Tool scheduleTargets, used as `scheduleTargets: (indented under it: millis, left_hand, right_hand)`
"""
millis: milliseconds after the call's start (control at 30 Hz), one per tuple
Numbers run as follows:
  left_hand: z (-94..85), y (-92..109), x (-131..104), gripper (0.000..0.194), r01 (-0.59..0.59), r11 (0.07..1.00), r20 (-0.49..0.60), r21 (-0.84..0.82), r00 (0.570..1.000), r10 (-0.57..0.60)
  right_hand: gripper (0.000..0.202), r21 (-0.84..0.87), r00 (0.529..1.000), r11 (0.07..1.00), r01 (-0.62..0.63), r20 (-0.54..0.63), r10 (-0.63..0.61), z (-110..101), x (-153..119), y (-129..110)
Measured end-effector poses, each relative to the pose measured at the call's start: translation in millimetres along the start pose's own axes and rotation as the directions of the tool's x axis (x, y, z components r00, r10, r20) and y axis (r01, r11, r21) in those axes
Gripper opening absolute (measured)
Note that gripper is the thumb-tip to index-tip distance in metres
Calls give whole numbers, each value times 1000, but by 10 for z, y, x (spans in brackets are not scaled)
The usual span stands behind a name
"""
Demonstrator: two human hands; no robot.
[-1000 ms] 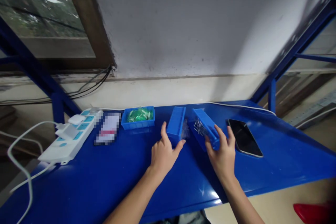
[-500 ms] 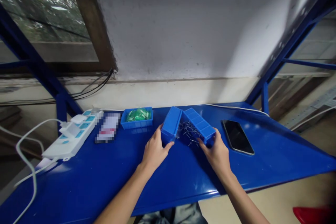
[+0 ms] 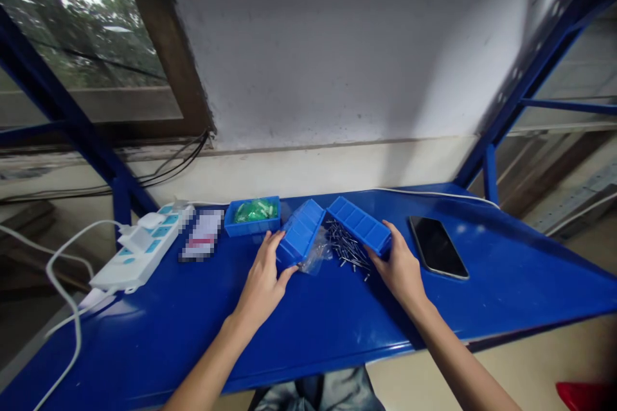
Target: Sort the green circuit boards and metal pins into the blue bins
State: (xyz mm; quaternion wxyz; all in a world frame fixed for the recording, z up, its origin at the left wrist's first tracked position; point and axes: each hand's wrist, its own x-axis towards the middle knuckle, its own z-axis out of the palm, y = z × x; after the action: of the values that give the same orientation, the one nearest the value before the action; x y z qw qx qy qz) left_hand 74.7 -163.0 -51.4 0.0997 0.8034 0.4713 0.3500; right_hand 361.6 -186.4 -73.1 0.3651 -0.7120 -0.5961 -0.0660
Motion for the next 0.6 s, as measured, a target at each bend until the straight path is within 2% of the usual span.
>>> scheduleTargets:
  millis: [167,300,400,467,600]
  left_hand:
    - [-116,-24,132,63,-7,997,-83,-80,997,1]
    - [-103,-46,484,70,23,980,-110,-200,993,-45]
    - [-11,-36,878,74,63,953,-74,-296,993,-89]
    - [92,-25,1139,72,157,912,-25,-378,983,-179]
    - [342,-42,1516,47,361,830,25,-425,921,-388]
  right_hand:
    - [57,-110,997,992,-65,38,69,-49,156,172]
    - [55,-201,986,966,-162,13,168,-56,361,268]
    - [53,-228,975,950,-212,16,222,-55,589,278]
    - [52,-242,959,933,-267,33,282,-40,768,268]
    - [57,-249,912,894,-374,79,403,44,1145,284]
